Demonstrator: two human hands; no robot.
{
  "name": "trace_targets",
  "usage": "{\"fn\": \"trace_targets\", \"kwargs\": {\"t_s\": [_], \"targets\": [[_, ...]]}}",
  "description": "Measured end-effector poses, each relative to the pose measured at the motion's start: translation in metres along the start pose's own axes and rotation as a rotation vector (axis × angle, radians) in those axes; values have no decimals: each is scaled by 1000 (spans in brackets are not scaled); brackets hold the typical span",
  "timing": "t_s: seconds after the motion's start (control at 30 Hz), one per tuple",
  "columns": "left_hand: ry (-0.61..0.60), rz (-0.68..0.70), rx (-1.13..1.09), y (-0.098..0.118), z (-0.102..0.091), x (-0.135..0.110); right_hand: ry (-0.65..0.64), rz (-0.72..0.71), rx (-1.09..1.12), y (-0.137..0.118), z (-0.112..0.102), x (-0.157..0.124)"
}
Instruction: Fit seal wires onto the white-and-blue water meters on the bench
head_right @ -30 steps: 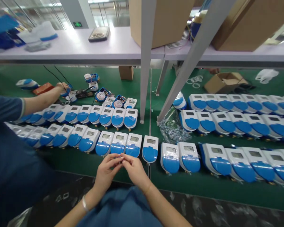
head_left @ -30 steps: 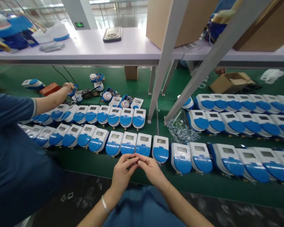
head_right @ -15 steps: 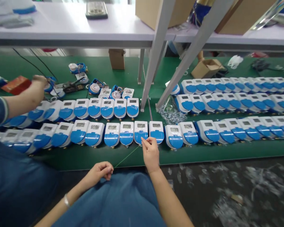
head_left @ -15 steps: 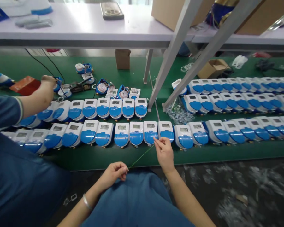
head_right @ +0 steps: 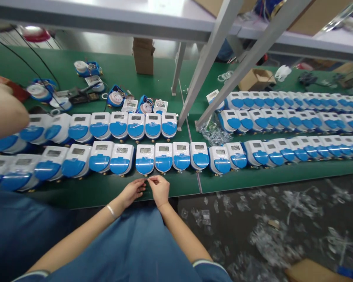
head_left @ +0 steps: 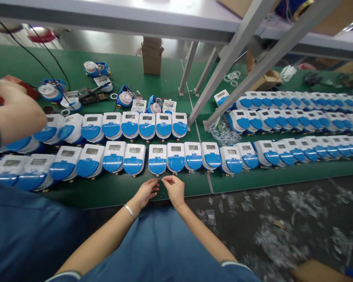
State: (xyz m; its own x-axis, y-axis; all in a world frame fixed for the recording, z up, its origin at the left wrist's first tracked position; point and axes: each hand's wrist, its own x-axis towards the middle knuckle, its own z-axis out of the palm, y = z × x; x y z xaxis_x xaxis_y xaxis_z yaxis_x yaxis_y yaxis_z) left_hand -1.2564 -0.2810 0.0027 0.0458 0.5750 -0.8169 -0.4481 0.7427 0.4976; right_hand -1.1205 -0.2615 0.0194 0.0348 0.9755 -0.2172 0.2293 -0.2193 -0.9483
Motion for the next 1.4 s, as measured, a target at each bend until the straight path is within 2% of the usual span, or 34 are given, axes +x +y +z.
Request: {"fn": "trace_targets", "kwargs": {"t_s": [0.1, 0.23, 0.6, 0.77, 0.9, 1.1, 1.3, 1.4], "targets": [[46, 2, -66, 7, 1, 8, -12, -31, -72, 5, 8, 4], [48, 22, -97, 11, 1, 11, -33, -61, -135, 10, 14, 8], [47, 43, -109, 12, 1, 12, -44, -103, -164, 17, 23, 13], [96, 49, -39, 9, 1, 17, -49, -78, -272, 18, 25, 18], [158, 137, -1, 5, 2, 24, -32, -93, -367, 16, 26, 22], [102, 152, 109, 6, -1, 35, -47, -105, -334, 22, 31, 26], [91, 248, 231, 4, -3, 40, -148, -163, -300, 13, 20, 20], [97, 259, 252, 6, -6, 38, -104, -117, -313, 11, 10, 16]]}}
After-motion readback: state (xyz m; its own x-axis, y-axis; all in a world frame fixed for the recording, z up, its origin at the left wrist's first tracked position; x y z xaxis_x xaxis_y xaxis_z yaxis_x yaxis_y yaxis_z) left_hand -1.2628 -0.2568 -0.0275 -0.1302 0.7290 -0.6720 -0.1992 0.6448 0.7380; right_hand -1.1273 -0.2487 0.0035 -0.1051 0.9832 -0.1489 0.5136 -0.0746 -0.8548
